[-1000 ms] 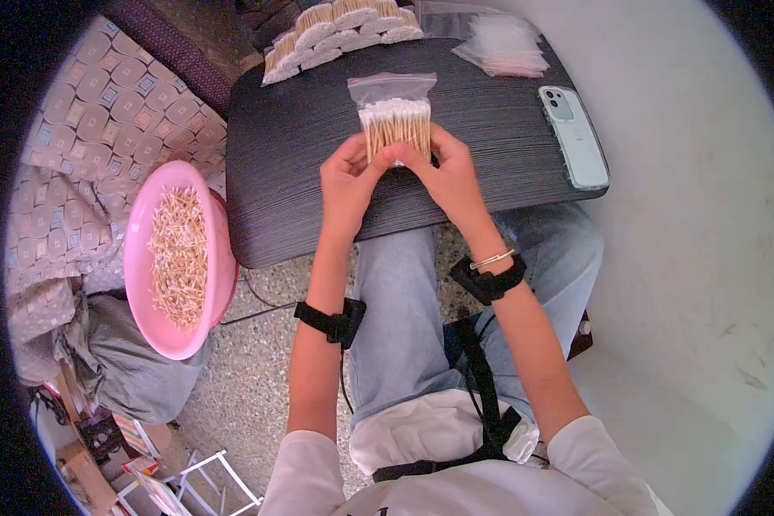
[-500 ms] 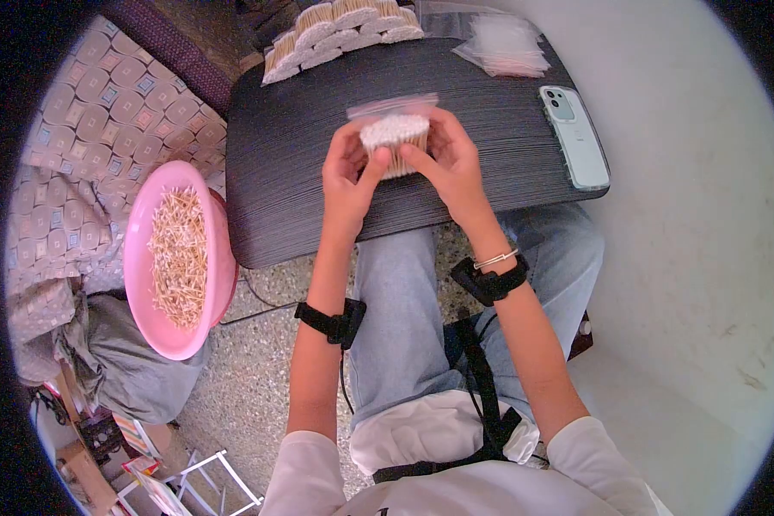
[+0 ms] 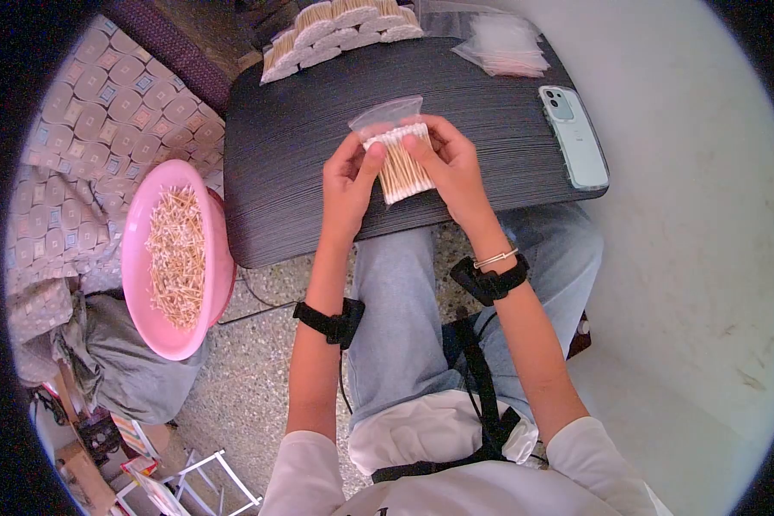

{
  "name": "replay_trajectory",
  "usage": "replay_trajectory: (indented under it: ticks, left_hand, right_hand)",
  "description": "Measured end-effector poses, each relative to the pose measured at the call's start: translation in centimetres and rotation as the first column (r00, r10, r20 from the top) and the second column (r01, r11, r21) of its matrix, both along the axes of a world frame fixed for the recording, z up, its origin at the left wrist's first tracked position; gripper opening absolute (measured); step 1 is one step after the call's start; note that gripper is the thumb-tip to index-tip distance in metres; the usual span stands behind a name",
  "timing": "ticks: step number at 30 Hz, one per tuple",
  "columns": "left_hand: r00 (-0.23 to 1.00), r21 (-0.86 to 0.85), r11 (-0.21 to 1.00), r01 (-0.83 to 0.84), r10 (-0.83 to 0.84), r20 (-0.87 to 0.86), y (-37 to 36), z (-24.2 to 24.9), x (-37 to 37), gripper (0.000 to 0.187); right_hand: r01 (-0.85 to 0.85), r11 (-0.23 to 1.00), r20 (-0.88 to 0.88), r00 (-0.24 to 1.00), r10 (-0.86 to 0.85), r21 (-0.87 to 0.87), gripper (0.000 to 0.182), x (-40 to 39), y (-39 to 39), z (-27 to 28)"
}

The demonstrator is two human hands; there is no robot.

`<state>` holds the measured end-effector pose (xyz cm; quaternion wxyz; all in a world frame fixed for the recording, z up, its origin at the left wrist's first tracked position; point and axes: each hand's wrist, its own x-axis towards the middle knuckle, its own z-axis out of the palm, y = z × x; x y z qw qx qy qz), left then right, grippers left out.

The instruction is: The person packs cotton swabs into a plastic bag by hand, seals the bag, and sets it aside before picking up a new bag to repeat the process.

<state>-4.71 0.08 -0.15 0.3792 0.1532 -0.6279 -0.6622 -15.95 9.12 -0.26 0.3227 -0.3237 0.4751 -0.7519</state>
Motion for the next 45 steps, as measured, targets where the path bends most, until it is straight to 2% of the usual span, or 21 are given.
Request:
replay_trajectory:
  ticks: [9, 12, 15, 18, 21, 24, 27, 33, 42, 45]
  left_hand:
    - [1.000, -0.008, 1.000, -0.007, 0.007, 0.023, -0.1, 0.0, 0.0, 0.022]
    - [0.997, 0.016, 0.997, -0.074, 0.074, -0.005, -0.6, -0.8, 0.0, 0.020]
    - [0.996, 0.077, 0.993, -0.087, 0.086, 0.018, -0.8, -1.0, 0.2, 0.016]
    - [0.997, 0.082, 0.994, -0.079, 0.078, 0.019, -0.4, -0.7, 0.0, 0.013]
    - [0.997, 0.086, 0.994, -0.074, 0.076, -0.013, -0.4, -0.6, -0.1, 0.013]
    - [0.996, 0.078, 0.993, -0.084, 0.083, 0.021, -0.5, -1.0, -0.1, 0.015]
    - [0.997, -0.179, 0.983, -0.031, 0.018, -0.073, -0.6, -0.6, -0.3, 0.018]
    - [1.000, -0.183, 0.983, -0.011, 0.012, 0.004, -0.3, -0.2, -0.2, 0.014]
    - [0.999, -0.207, 0.978, 0.020, -0.011, 0.044, -0.7, -0.5, -0.2, 0.012]
    - [0.999, -0.108, 0.994, -0.032, 0.031, -0.012, -0.7, -0.8, -0.2, 0.012]
  right_hand:
    - [0.003, 1.000, -0.012, 1.000, -0.003, 0.008, 0.025, 0.0, -0.1, -0.2]
    - [-0.022, 0.998, -0.124, 0.992, 0.030, 0.064, 0.025, -0.1, 0.1, -0.5]
    - [0.046, 0.999, -0.126, 0.991, -0.048, -0.016, 0.022, 0.1, -0.4, -0.9]
    - [0.051, 0.999, -0.087, 0.995, -0.052, -0.015, 0.021, -0.2, -0.4, -0.9]
    - [0.001, 0.998, -0.142, 0.990, 0.008, 0.067, 0.016, -0.4, -0.2, -0.8]
    - [0.039, 0.998, -0.171, 0.985, -0.030, 0.052, 0.015, -0.2, -0.4, -0.9]
    - [0.023, 0.997, -0.084, 0.996, -0.016, 0.079, 0.014, -0.2, -0.1, -0.4]
    - [0.132, 0.990, -0.129, 0.984, -0.126, 0.043, 0.015, -0.2, -0.5, -0.9]
    - [0.155, 0.986, -0.171, 0.975, -0.144, 0.056, 0.015, -0.2, -0.7, -1.3]
    - [0.187, 0.982, -0.217, 0.960, -0.177, 0.029, 0.015, -0.3, -1.0, -1.8]
